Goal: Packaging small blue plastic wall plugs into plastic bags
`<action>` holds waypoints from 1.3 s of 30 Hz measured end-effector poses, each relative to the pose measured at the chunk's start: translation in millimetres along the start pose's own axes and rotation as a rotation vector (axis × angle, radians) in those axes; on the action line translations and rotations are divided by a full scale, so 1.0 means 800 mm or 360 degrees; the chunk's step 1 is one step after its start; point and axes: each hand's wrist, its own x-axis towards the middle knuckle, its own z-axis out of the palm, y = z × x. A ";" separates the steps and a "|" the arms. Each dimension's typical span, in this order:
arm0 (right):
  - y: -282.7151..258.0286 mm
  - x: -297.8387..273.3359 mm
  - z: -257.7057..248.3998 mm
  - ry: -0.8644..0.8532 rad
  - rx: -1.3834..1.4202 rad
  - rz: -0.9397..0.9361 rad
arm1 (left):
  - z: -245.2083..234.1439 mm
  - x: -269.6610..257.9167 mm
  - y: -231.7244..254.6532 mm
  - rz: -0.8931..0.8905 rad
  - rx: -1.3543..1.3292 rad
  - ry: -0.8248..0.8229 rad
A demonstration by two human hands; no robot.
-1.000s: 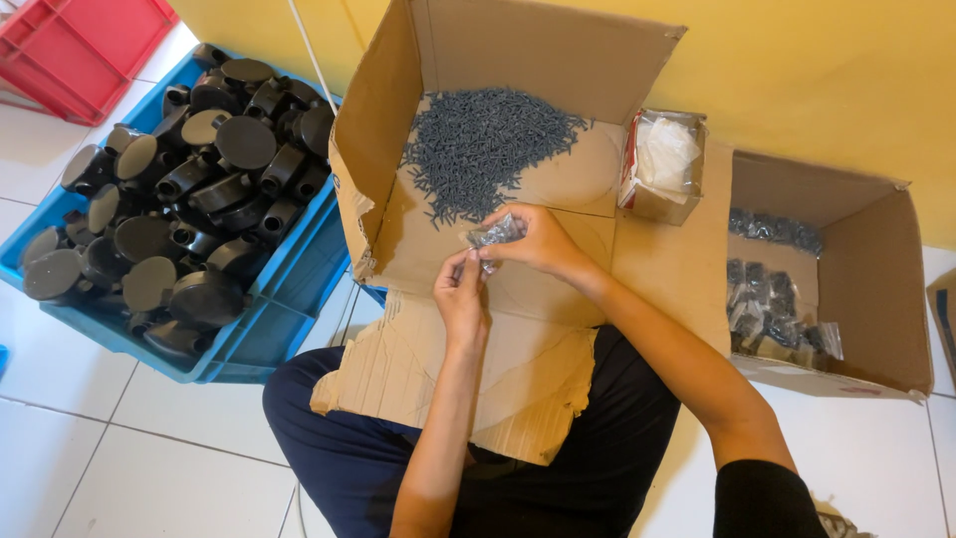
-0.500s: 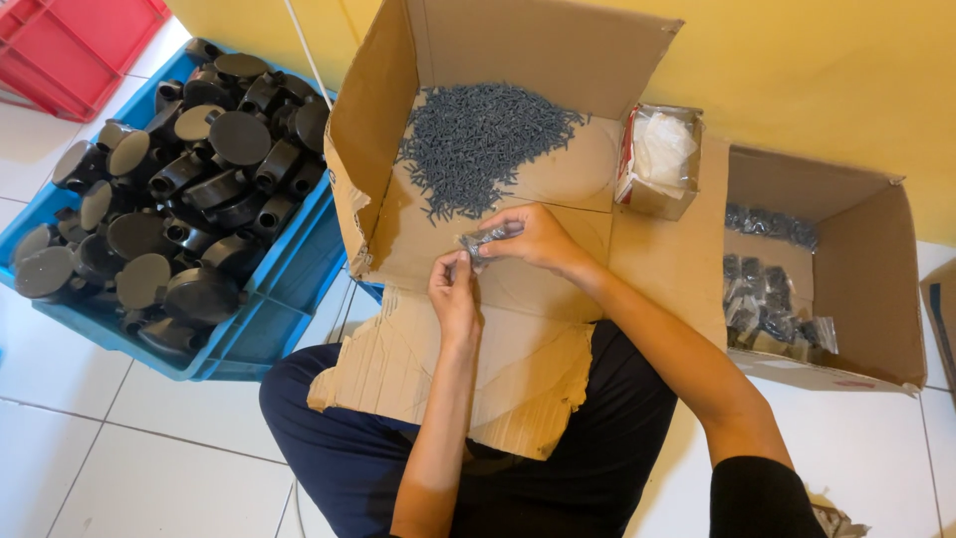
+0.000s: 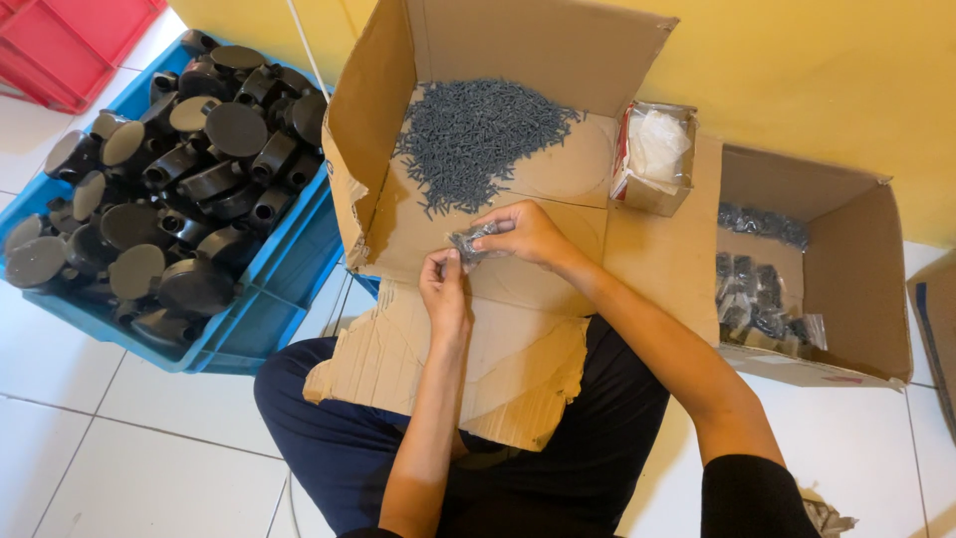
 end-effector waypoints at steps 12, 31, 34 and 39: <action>-0.029 -0.029 0.024 0.0009 0.0256 0.0026 | -0.007 0.005 0.025 -0.0134 -0.0085 -0.0017; -0.072 -0.149 0.098 -0.0009 0.0087 -0.0268 | -0.054 -0.077 0.153 -0.0619 -0.0854 -0.0518; -0.090 -0.189 0.108 -0.0075 -0.0129 -0.0315 | -0.060 -0.084 0.141 -0.0640 -0.0793 -0.0530; -0.102 -0.226 0.108 0.0113 -0.1307 -0.1070 | -0.055 -0.115 0.165 -0.0604 -0.0738 -0.0872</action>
